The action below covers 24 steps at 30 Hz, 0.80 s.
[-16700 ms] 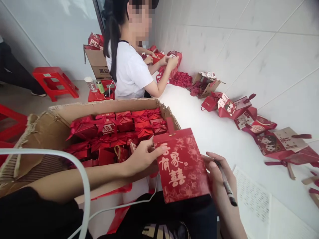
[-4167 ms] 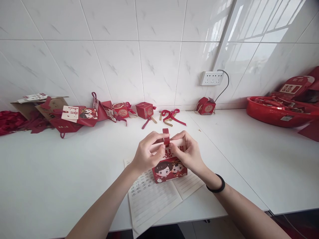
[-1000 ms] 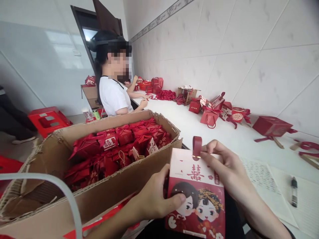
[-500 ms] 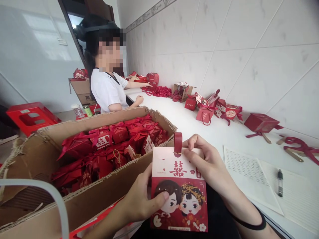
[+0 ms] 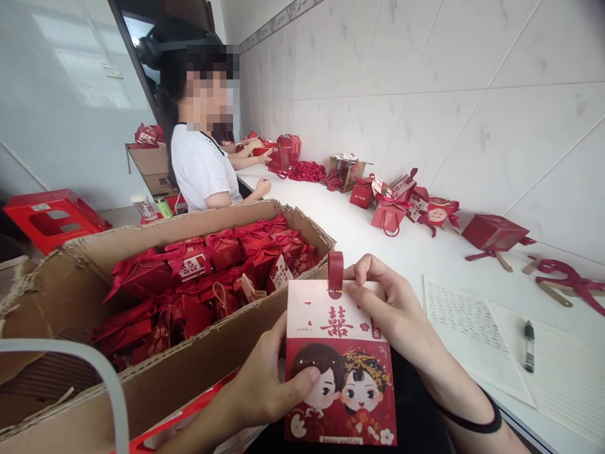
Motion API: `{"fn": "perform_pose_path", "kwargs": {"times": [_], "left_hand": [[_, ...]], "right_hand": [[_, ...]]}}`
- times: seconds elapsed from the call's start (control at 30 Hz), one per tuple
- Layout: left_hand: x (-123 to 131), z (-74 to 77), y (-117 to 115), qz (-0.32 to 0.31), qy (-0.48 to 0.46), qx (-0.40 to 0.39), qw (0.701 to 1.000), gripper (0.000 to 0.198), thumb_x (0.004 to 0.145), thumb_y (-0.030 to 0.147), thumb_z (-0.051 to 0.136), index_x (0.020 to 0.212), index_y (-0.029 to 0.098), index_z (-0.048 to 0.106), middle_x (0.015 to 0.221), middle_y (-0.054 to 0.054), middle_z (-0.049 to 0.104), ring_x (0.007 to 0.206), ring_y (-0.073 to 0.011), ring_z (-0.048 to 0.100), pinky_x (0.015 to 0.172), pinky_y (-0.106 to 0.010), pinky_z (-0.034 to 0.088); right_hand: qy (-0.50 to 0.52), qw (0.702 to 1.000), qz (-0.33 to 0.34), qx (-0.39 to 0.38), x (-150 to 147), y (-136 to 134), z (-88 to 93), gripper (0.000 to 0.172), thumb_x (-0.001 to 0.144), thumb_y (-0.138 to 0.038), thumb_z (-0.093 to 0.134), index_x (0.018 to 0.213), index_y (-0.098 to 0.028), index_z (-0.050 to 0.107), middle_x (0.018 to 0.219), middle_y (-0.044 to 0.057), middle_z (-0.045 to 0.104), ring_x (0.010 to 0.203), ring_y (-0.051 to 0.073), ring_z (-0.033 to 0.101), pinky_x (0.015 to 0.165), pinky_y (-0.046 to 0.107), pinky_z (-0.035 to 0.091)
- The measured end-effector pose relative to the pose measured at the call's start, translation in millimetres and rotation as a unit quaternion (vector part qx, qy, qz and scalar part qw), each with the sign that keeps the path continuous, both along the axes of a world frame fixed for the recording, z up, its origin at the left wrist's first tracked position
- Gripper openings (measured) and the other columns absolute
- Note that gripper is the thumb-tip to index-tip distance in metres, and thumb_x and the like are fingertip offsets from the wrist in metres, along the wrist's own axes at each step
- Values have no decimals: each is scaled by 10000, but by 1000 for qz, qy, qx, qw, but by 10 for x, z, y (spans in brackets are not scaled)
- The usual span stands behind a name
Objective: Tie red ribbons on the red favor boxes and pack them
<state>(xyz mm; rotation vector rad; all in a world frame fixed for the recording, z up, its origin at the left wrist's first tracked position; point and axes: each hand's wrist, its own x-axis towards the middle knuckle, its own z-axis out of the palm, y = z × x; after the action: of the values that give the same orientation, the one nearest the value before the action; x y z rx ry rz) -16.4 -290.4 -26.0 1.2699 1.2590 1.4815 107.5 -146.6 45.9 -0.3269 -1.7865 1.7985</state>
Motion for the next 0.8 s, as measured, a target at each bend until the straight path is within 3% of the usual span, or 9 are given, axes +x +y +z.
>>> {"fn": "perform_pose_path", "kwargs": {"times": [0.63,0.73,0.8], "left_hand": [[27,41,14,-9,0,-20,1000,506,810,314,585,1258,154,413,1137,-124,623,988,-279,623,838,-375,532],[18,28,16,13,3,-18,1000,492,804,313,589,1244,166,427,1130,-115,631,972,-270,631,826,-365,537],[0,18,20,44,9,-11,999,470,799,313,595,1222,173,446,1117,-109,639,966,-267,635,817,-354,540]], "right_hand": [[-29,998,-16,49,-17,11,-24,280,812,-269,594,724,-211,334,804,2,606,554,81,473,446,172,354],[-20,1000,6,0,34,54,-30,221,850,-352,575,886,-241,387,938,24,620,601,111,547,508,211,436],[-5,1000,11,-22,116,117,-52,326,857,-463,547,1067,-291,367,1074,54,599,756,176,609,643,298,506]]}}
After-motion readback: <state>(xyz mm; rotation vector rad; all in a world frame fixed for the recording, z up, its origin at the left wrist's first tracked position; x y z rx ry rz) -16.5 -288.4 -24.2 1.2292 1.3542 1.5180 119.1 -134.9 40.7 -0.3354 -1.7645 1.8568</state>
